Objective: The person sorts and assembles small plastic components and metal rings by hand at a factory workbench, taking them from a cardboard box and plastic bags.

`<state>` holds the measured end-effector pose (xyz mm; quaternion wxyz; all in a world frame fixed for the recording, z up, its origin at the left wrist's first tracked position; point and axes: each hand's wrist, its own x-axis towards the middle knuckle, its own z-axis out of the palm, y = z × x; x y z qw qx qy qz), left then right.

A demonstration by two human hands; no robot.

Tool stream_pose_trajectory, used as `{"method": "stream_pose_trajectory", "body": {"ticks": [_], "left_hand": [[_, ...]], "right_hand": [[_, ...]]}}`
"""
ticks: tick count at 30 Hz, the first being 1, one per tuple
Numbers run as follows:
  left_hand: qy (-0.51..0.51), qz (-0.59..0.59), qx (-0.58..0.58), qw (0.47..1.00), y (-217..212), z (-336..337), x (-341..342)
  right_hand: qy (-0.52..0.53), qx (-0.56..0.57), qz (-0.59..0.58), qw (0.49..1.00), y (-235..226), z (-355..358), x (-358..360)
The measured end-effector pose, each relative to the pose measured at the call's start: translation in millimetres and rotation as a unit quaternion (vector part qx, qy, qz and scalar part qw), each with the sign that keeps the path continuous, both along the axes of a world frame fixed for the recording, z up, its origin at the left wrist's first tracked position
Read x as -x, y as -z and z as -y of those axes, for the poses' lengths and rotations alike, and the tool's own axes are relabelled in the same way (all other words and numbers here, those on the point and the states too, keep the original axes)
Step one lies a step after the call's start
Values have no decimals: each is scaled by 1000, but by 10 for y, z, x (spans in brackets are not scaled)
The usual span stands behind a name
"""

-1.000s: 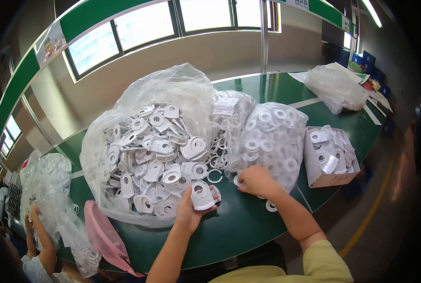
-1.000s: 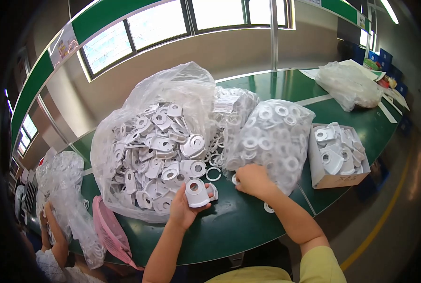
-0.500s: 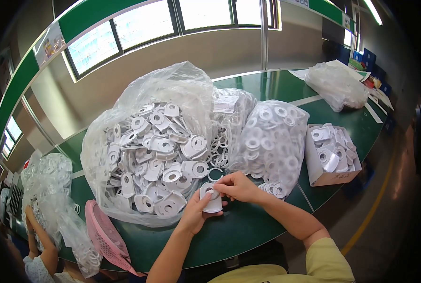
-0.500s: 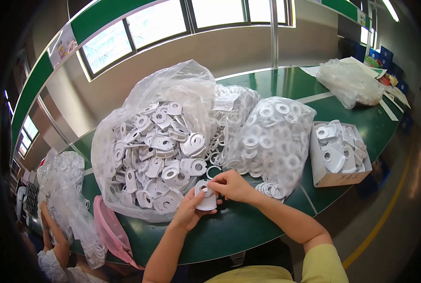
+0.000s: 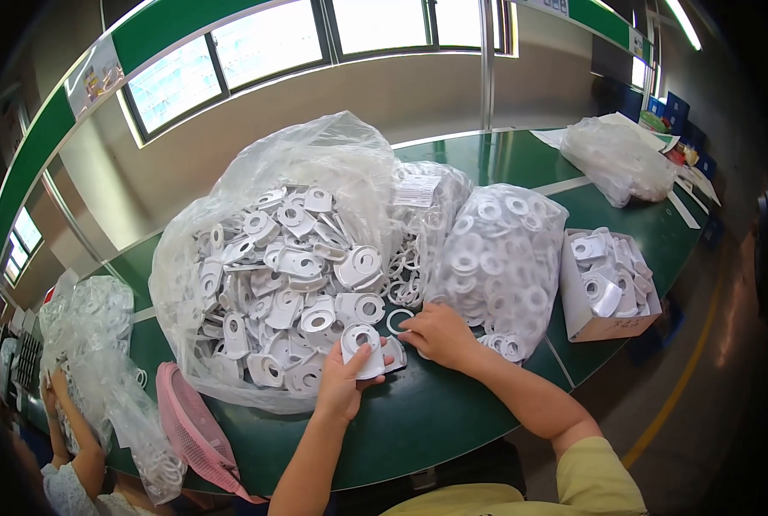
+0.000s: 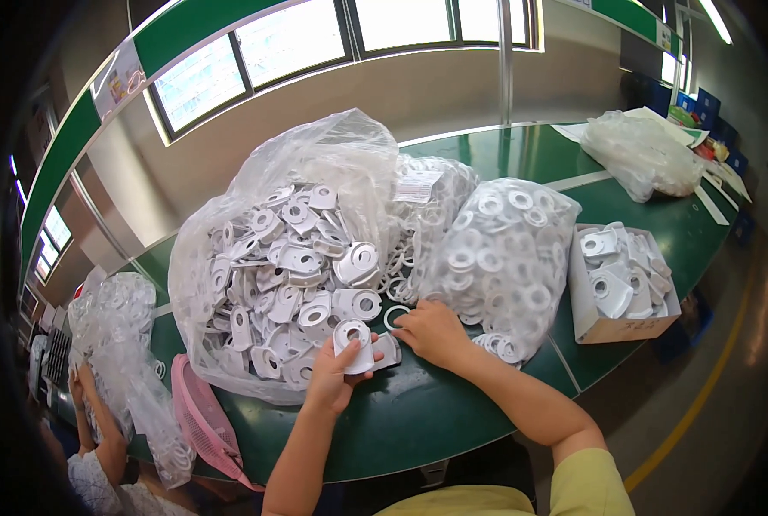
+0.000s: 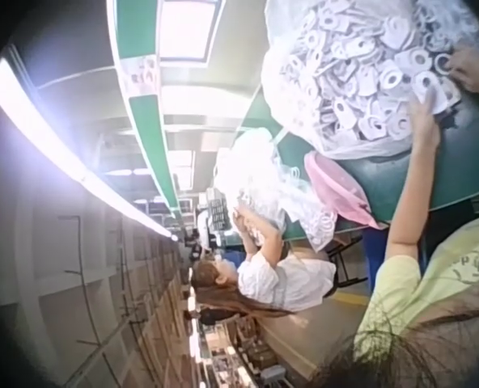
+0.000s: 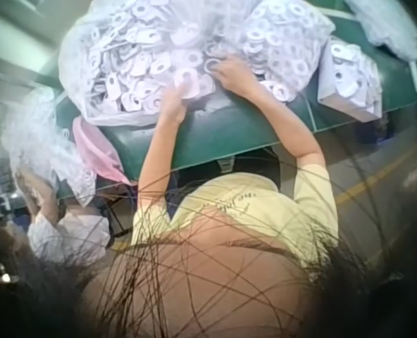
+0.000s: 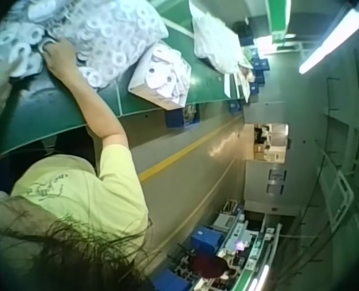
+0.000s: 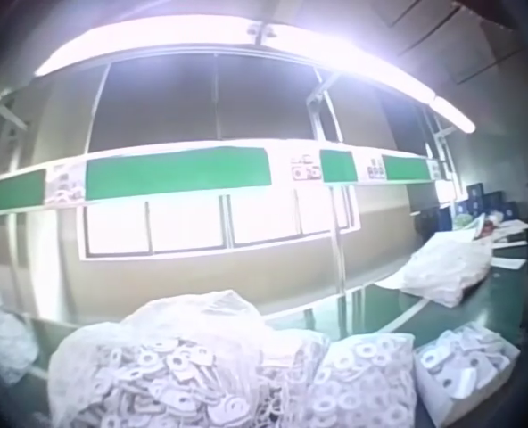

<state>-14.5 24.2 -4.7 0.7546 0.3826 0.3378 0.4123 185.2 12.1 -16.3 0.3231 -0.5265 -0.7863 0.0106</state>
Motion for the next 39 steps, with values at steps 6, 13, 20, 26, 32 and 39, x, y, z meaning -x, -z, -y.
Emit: {"method": "stream_pose_trajectory", "body": {"ticks": [6,13,20,26,32,39], "left_hand": [[62,-42,-23,997,36,49,-45],[117,-29,-25,992,69,93,-56],[144,-95,-57,983,74,75,-27],[163,10,55,985,-14,97,-41],[109,51,45,992,47,33,-2],[27,10,18,999,43,-42,47]], "right_hand": [[-58,79,-304,947,-100,82,164],[-35,152,-305,940,-1,103,146],[-68,124,-281,949,-96,140,194],[-118,92,-276,949,-124,148,147],[-167,7,-215,962,-192,57,74],[-9,-15,10,1000,113,-45,-102]]}}
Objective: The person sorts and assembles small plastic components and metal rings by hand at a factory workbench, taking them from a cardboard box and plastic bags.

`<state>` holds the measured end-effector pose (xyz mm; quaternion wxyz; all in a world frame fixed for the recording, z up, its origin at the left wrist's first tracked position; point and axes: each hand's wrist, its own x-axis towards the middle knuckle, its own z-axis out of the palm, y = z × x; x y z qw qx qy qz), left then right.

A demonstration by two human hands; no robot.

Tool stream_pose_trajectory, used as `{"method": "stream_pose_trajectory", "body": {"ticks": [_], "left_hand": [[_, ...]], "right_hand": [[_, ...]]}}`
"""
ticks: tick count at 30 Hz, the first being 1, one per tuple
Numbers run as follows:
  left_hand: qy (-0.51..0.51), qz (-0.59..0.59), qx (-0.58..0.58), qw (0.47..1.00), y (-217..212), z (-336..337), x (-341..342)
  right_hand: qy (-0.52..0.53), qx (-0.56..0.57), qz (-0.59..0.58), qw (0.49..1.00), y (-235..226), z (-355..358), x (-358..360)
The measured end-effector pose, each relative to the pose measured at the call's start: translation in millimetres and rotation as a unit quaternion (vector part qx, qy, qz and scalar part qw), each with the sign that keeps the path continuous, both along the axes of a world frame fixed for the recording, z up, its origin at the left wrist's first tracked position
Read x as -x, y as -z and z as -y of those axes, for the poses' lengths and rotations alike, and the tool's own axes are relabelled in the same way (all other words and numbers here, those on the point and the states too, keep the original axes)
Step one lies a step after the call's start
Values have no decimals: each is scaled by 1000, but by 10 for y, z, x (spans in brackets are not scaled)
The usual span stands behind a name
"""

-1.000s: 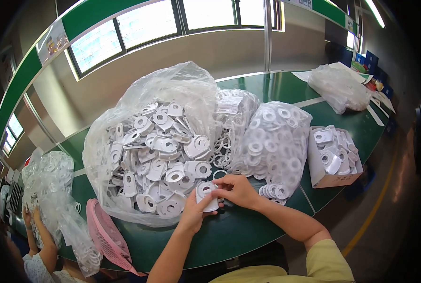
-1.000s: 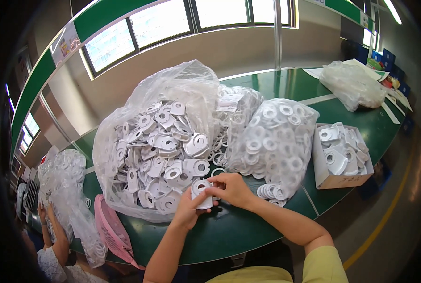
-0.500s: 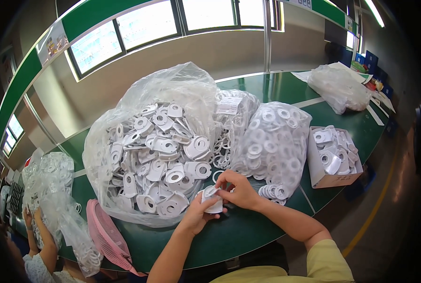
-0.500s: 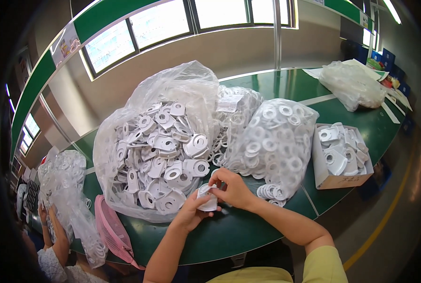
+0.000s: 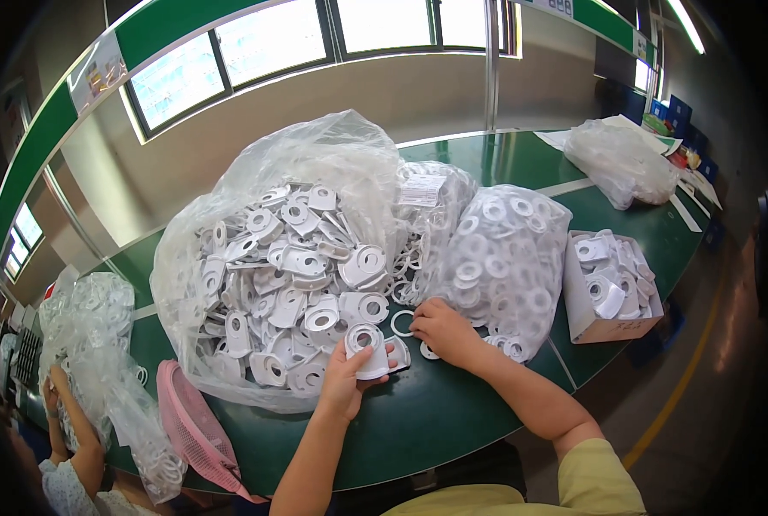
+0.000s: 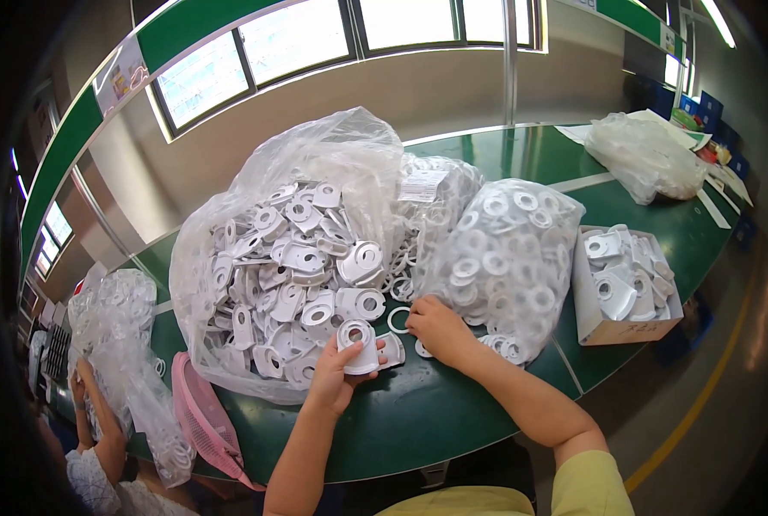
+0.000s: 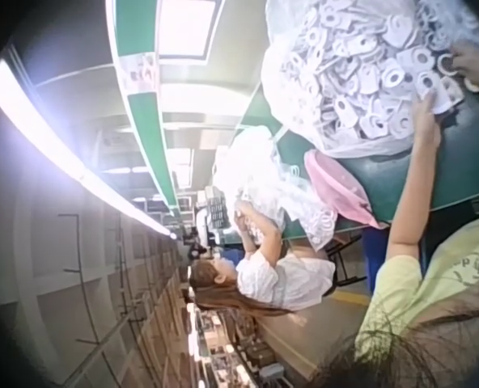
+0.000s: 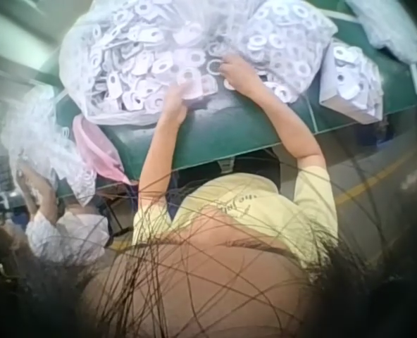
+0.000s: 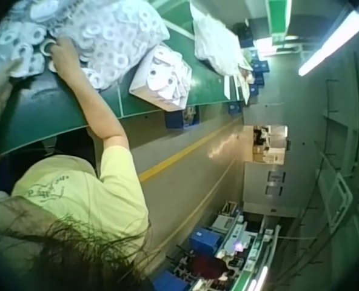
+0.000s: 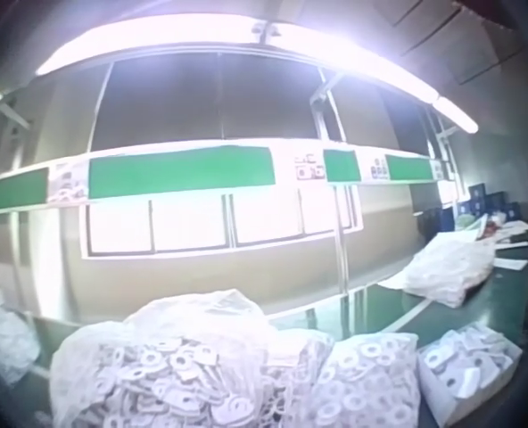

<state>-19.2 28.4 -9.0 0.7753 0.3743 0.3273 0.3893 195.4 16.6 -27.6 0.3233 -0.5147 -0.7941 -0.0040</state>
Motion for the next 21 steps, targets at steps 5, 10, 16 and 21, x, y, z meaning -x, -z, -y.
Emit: {"method": "stream_pose_trajectory", "body": {"ticks": [5,10,16,21], "left_hand": [[41,15,17,999,-52,30,-30],[80,0,-5,997,-79,62,-32],[69,-12,-27,997,-58,60,-47],[81,-13,-24,996,-50,86,-59]], "right_hand": [[56,11,-113,992,-71,22,51],[-29,74,-250,965,-447,201,134],[-153,251,-487,823,-302,175,225],[-115,290,-539,782,-273,148,193]]}}
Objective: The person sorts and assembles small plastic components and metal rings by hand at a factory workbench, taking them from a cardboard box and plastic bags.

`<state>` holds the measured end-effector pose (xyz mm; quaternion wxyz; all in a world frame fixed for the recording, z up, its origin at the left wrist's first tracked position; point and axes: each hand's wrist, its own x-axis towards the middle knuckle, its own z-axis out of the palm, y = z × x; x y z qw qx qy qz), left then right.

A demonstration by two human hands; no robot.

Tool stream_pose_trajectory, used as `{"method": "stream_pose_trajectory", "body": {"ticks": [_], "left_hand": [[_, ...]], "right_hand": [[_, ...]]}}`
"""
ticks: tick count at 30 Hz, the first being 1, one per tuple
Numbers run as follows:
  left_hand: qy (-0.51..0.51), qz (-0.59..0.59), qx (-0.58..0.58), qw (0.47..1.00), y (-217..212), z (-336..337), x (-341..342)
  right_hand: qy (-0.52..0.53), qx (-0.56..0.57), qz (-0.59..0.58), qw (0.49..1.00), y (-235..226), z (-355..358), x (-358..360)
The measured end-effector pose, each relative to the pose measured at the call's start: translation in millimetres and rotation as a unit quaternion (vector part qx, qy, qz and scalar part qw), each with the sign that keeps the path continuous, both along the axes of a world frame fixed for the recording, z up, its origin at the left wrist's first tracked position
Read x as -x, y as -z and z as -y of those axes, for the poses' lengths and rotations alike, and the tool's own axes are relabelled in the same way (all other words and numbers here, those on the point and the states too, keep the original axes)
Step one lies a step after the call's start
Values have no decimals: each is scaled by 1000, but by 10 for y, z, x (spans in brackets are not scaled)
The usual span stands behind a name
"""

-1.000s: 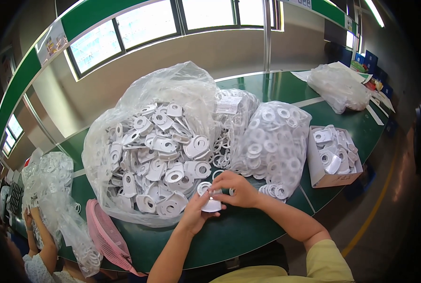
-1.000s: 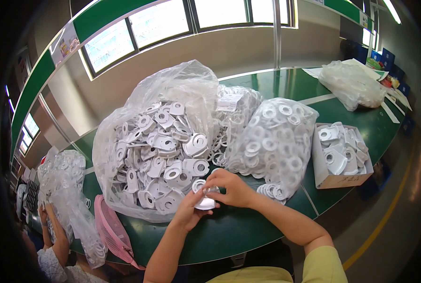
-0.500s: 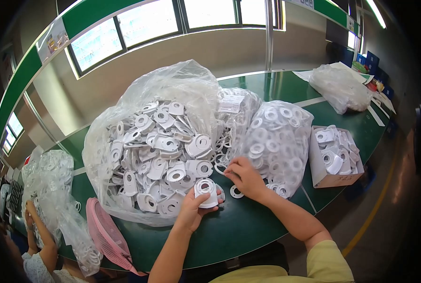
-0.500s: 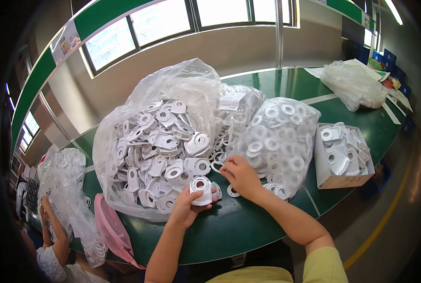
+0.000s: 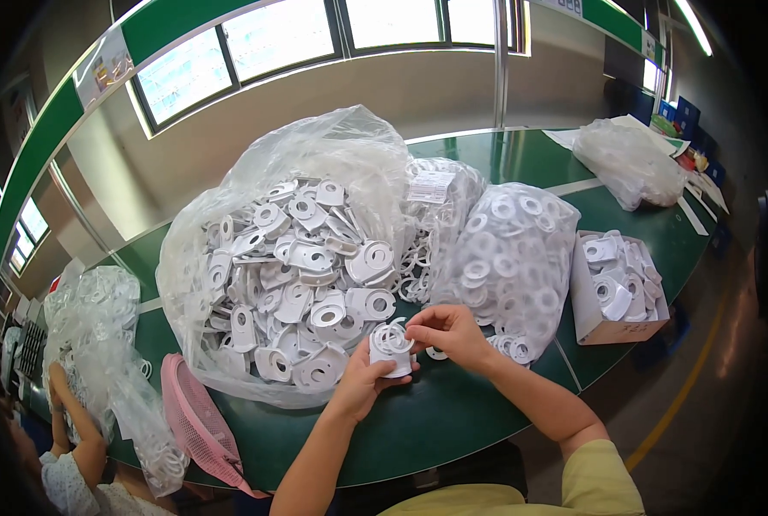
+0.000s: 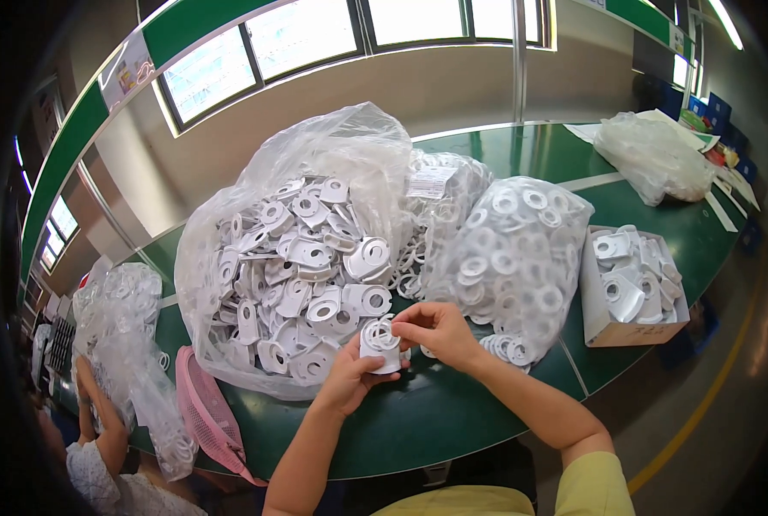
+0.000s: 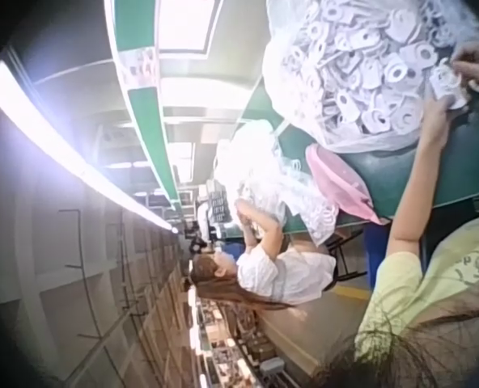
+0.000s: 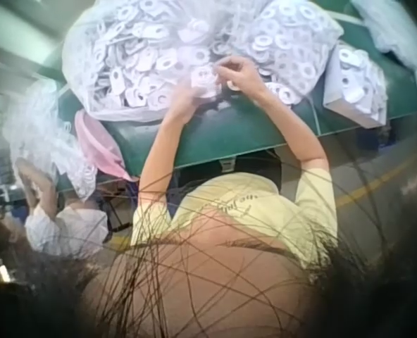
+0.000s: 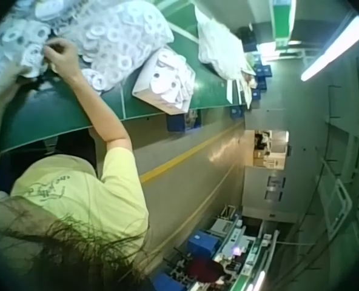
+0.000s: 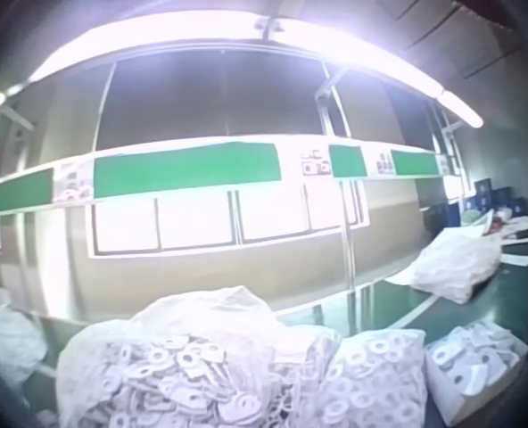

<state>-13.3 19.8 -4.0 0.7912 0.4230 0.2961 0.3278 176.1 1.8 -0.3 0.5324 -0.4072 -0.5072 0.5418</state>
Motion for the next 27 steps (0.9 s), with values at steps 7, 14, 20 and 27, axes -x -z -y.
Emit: {"method": "stream_pose_trajectory", "body": {"ticks": [7,14,20,27], "left_hand": [[30,14,8,999,0,27,-6],[68,-4,-8,998,21,17,-49],[66,10,-36,997,71,0,-22],[25,-28,-145,989,191,94,-116]], "right_hand": [[4,18,-21,1000,-3,13,20],[60,-62,182,980,11,14,-28],[90,-177,256,946,1,-43,12],[99,-106,242,959,117,-7,-9]]}}
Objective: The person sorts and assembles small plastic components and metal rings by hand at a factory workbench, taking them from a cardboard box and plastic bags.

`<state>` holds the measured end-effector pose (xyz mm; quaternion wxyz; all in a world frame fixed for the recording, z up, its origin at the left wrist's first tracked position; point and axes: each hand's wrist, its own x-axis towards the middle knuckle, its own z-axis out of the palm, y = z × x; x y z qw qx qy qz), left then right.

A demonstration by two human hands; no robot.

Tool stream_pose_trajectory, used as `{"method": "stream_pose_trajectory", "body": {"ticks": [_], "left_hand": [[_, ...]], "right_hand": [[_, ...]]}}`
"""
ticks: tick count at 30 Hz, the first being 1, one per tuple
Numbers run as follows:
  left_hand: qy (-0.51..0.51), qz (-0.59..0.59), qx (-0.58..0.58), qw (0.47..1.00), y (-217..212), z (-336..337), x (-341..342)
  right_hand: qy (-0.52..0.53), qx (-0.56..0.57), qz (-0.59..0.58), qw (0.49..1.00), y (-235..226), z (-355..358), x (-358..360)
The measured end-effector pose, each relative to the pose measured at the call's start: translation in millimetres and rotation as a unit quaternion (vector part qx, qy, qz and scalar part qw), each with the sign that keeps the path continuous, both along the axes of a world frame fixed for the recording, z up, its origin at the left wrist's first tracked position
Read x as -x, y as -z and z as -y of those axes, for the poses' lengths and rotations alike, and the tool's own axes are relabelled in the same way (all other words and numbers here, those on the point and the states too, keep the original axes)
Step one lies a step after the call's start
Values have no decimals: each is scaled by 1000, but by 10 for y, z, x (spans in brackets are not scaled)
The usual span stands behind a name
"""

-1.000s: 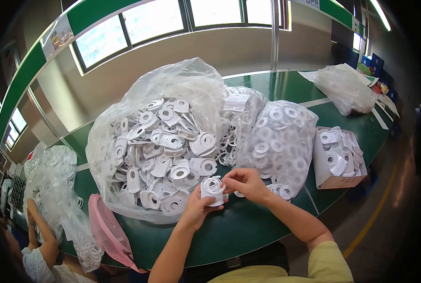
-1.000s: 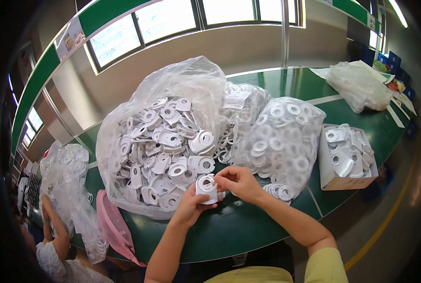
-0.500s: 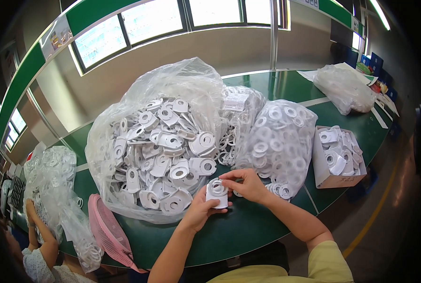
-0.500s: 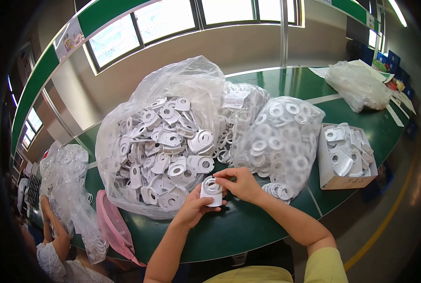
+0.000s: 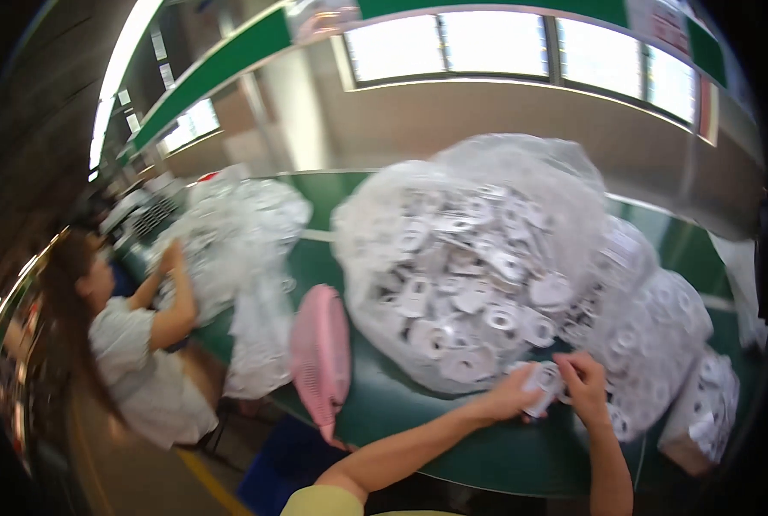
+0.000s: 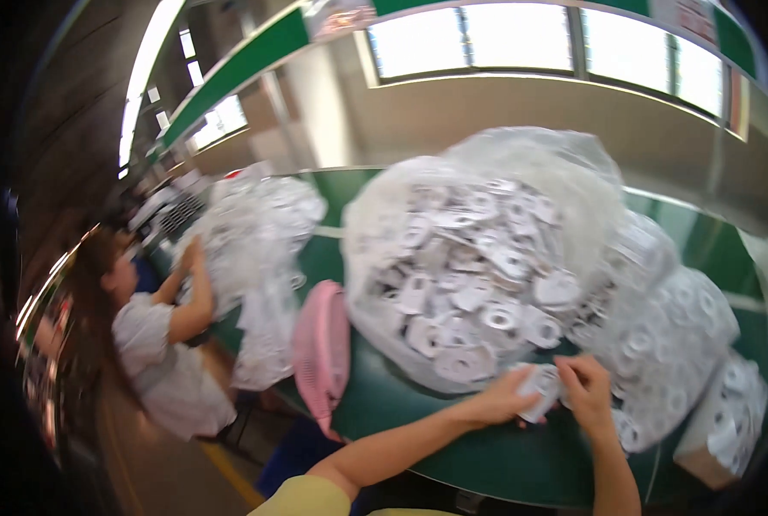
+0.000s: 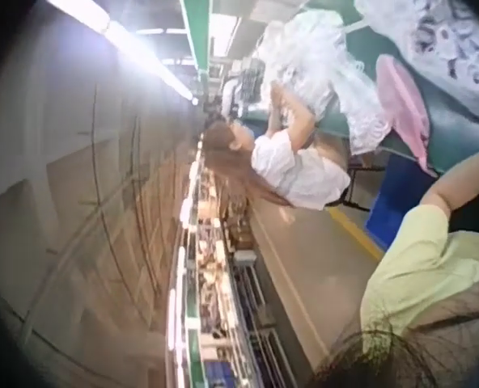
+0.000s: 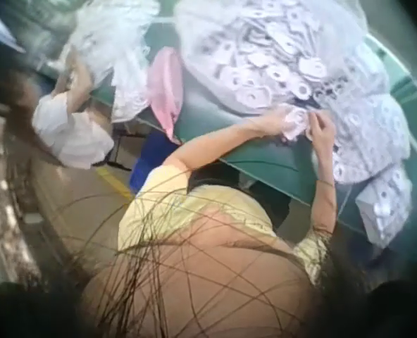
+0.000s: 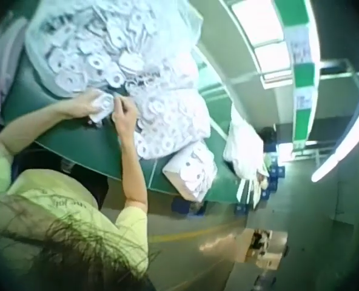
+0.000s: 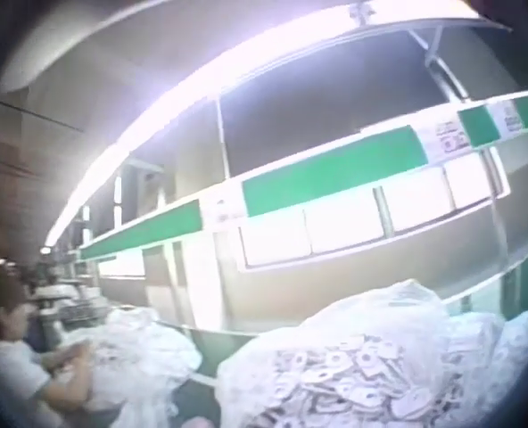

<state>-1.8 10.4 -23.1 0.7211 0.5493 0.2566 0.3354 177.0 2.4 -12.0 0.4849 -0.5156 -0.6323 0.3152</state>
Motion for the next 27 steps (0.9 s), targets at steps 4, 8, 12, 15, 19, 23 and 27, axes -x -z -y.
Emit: {"method": "stream_pose_trajectory", "body": {"ticks": [4,8,12,15,19,23,27], "left_hand": [[-52,-94,-219,970,161,-22,-3],[-100,-161,-264,946,70,-25,-55],[-121,-189,-315,922,62,-48,-19],[-148,-238,-332,901,19,-18,-7],[-187,-204,-382,882,196,-61,-91],[-179,-159,-395,887,214,-80,-105],[-234,-126,-379,886,405,-170,-216]], "right_hand": [[-65,75,-65,993,-69,11,-16],[-113,116,-71,984,-120,48,-30],[-141,91,-30,985,-68,26,-5],[-153,78,-8,985,-36,30,-23],[-159,98,-38,982,-52,30,-13],[-121,44,21,991,189,-58,-129],[-46,-55,-29,997,405,-144,-5]]}}
